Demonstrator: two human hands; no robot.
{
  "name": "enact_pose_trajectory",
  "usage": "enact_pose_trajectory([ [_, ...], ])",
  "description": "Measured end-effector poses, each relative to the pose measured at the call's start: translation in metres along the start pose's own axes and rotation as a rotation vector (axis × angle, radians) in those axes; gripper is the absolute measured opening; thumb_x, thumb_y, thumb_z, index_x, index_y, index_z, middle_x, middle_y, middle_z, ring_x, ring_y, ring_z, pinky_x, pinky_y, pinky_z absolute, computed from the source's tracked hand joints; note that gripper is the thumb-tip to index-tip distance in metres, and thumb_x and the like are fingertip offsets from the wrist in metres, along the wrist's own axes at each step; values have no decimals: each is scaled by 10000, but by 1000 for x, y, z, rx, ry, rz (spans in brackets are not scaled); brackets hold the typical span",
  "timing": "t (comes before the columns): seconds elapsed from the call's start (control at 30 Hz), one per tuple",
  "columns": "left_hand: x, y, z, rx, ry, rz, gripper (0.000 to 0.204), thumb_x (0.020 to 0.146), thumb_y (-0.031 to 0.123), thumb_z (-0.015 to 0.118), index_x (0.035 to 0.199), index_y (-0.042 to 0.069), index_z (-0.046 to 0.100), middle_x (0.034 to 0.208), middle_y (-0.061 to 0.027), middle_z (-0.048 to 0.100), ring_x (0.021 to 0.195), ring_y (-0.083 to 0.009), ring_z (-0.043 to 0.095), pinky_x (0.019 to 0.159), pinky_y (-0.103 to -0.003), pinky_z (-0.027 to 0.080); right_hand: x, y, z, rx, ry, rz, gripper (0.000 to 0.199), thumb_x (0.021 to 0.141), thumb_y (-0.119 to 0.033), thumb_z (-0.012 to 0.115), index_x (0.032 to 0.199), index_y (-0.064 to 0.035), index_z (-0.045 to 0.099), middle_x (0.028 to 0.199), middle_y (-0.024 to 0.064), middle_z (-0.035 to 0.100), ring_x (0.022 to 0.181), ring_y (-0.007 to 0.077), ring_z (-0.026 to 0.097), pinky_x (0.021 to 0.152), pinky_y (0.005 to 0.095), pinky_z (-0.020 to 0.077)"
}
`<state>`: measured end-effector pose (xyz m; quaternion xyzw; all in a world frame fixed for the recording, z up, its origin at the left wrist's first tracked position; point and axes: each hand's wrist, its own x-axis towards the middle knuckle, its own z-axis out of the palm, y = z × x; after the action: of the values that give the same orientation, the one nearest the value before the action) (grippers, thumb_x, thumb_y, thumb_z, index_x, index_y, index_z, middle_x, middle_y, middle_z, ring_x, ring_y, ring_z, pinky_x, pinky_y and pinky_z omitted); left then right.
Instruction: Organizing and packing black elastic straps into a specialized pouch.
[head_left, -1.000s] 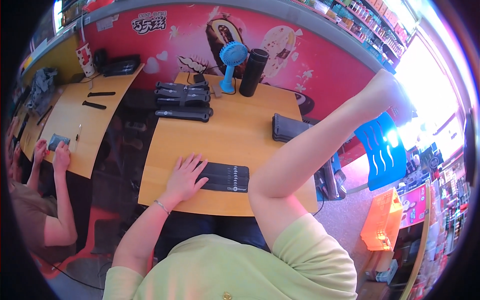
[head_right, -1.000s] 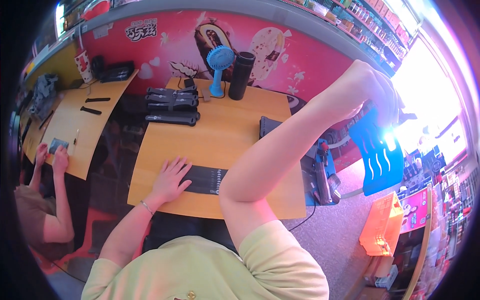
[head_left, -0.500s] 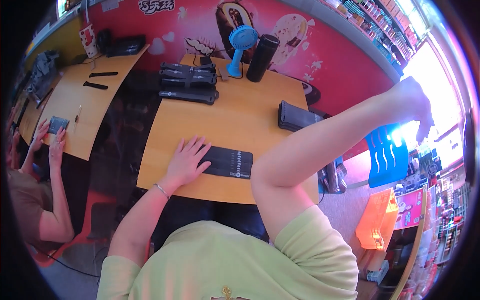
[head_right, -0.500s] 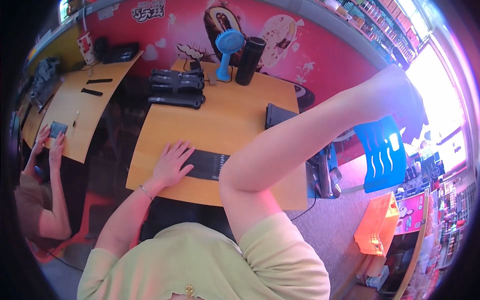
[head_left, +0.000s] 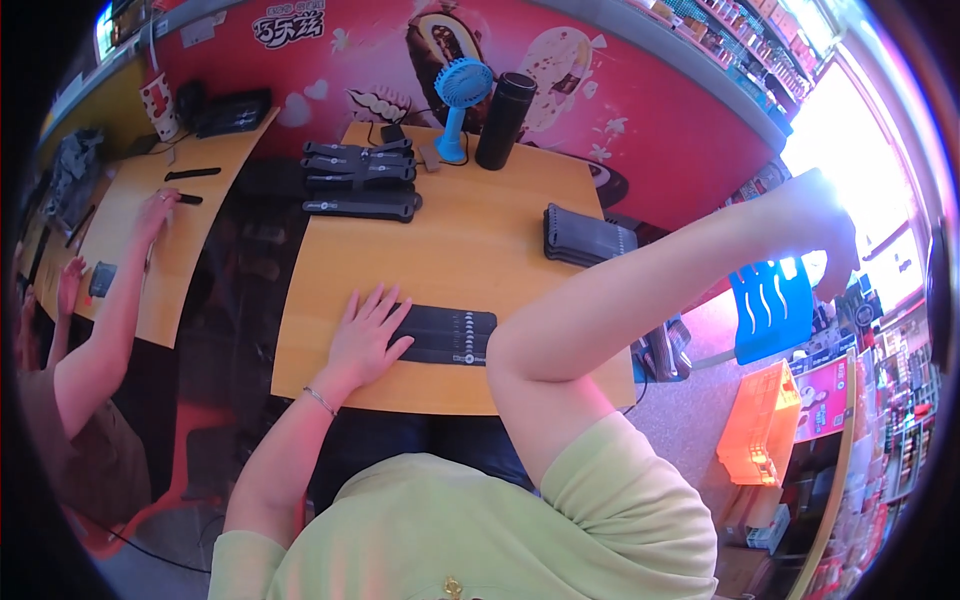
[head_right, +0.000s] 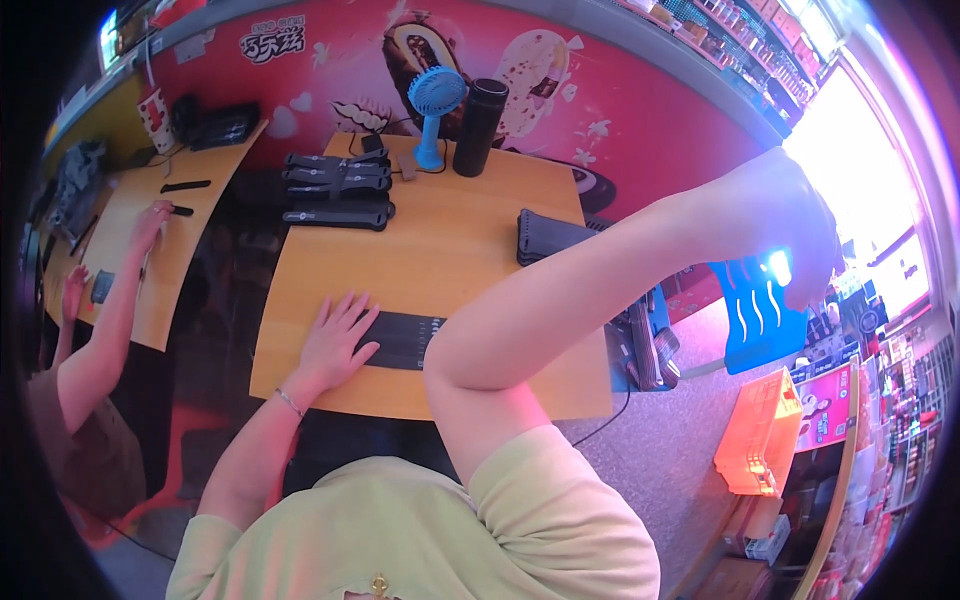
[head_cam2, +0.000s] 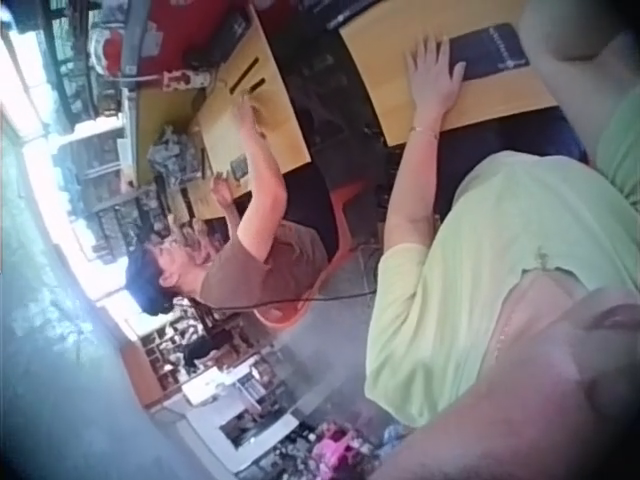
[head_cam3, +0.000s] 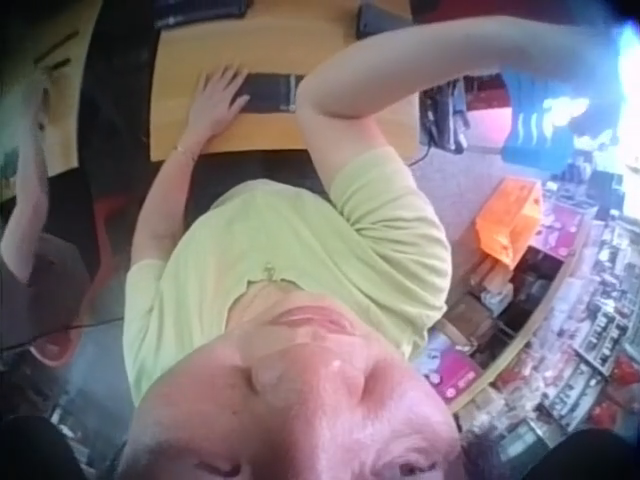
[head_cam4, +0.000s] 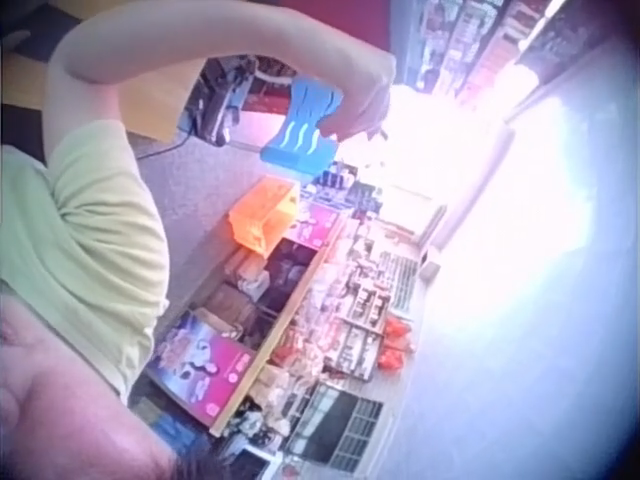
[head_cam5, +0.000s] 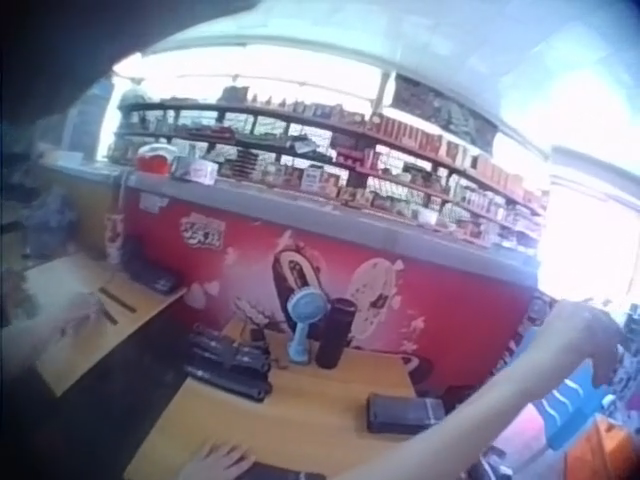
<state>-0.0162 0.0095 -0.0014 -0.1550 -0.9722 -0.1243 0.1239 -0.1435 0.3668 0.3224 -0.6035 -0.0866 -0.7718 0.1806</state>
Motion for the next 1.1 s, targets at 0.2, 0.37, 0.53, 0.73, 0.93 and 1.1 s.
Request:
enact_pose_trajectory([
  [0.2, 6, 4, 1, -45, -66, -41, 559, 912, 446, 481, 1367, 125, 430, 1431, -121, 378, 1357, -302, 294, 1115, -501, 182, -19, 90, -19, 2, 10, -52, 169, 885, -118, 521, 923, -46, 668, 779, 61, 662, 614, 144, 627, 535, 233, 492],
  [0.37, 5, -3, 6, -11, -51, -24, 596, 900, 479, 490, 1379, 131, 415, 1438, -123, 365, 1361, -309, 284, 1111, -507, 185, -208, 128, -94, -1821, 189, 1256, 516, 889, -306, 571, 1295, -5, 468, 1358, 132, 456, 1266, 258, 418, 1002, 388, 374],
  [0.53, 7, -6, 8, 4, -23, -6, 598, 900, 489, 485, 1391, 157, 403, 1457, -133, 334, 1368, -325, 266, 1108, -517, 185, -290, 178, -45, -2206, -66, 1605, 729, 860, -479, 552, 1401, -33, 353, 1471, 157, 311, 1394, 293, 224, 1116, 489, 190],
  [0.73, 4, -4, 7, 28, -53, 14, 575, 901, 477, 490, 1391, 186, 407, 1460, -140, 324, 1362, -335, 274, 1108, -503, 196, -301, 199, -35, -2215, -161, 1512, 714, 881, -472, 512, 1417, -40, 320, 1487, 135, 290, 1403, 284, 200, 1131, 490, 127],
  [0.93, -2, -19, 21, -320, 234, -143, 541, 927, 401, 478, 1360, 79, 430, 1401, -193, 398, 1316, -373, 341, 1097, -465, 239, -309, 154, -42, -2245, 506, 1292, 539, 860, -244, 614, 1314, -13, 440, 1304, 201, 476, 1204, 342, 453, 1012, 421, 361],
  [1.1, 2, -19, 17, -252, 191, -99, 535, 940, 369, 467, 1339, 15, 430, 1377, -221, 419, 1301, -392, 354, 1090, -476, 243, -300, 158, -41, -2246, 882, 1416, 351, 860, -199, 620, 1146, -5, 558, 1031, 185, 624, 934, 326, 606, 800, 400, 484],
])
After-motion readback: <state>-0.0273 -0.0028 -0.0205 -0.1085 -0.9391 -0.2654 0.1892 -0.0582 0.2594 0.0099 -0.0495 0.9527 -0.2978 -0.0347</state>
